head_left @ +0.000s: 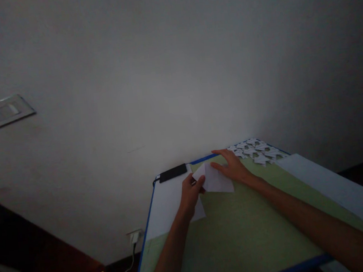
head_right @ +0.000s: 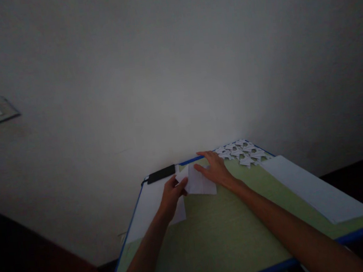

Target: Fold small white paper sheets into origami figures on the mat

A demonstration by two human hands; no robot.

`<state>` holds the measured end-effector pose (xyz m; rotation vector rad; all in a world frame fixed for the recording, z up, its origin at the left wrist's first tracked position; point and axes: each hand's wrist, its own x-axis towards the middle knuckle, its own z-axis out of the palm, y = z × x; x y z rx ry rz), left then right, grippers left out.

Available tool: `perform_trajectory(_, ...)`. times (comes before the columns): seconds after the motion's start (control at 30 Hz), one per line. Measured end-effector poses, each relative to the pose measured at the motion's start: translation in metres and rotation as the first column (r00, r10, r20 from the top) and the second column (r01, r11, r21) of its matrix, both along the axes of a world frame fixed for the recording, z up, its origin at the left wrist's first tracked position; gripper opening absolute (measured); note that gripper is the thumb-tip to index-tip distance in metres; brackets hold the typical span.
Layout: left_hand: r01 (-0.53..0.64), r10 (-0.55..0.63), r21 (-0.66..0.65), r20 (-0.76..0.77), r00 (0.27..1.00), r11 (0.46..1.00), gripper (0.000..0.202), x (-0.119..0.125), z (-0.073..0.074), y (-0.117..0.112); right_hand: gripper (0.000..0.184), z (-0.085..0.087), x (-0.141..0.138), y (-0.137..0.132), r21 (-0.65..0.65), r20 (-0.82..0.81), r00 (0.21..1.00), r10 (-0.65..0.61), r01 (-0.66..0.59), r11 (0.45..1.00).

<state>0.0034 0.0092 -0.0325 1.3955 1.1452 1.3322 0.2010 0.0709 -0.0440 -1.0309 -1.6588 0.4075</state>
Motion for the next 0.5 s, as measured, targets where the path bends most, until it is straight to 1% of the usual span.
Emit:
perform_trajectory(0.03, 0.027, -0.027, -0.015, -0.002, 1.0, 1.0, 0.043, 0.0, 0.0, -0.001, 0.036, 0.0, -0.001, -0.002, 0.046, 0.062, 0.998, 0.01, -0.013, 0.999)
perform_trajectory(0.07, 0.049, -0.049, -0.029, 0.005, 0.999, 0.998, 0.043, 0.0, 0.0, -0.001, 0.03, 0.001, -0.001, -0.005, 0.063, 0.106, 0.994, 0.034, -0.04, 0.997)
perform_trajectory(0.2, 0.113, -0.107, -0.071, 0.082, 0.991, 0.991, 0.042, 0.001, 0.001, -0.003, 0.034, 0.009, -0.006, -0.017, 0.012, 0.182, 0.973, 0.142, -0.146, 0.989)
perform_trajectory(0.27, 0.118, -0.107, -0.087, 0.125, 0.986, 0.989, 0.045, 0.001, 0.001, -0.002, 0.037, 0.013, -0.007, -0.021, -0.058, 0.158, 0.967, 0.199, -0.192, 0.98)
perform_trajectory(0.3, 0.099, -0.086, -0.09, 0.141, 0.986, 0.991, 0.046, 0.002, 0.001, -0.002, 0.037, 0.014, -0.007, -0.021, -0.091, 0.137, 0.968, 0.212, -0.201, 0.975)
perform_trajectory(0.43, -0.021, 0.034, -0.075, 0.163, 0.986, 0.997, 0.046, 0.001, -0.002, 0.002, 0.033, 0.012, -0.005, -0.015, -0.188, 0.032, 0.96, 0.28, -0.269, 0.945)
perform_trajectory(0.5, -0.005, 0.015, -0.07, 0.153, 0.988, 0.998, 0.045, 0.001, -0.003, 0.002, 0.036, 0.008, -0.006, -0.011, -0.235, -0.05, 0.945, 0.324, -0.326, 0.916)
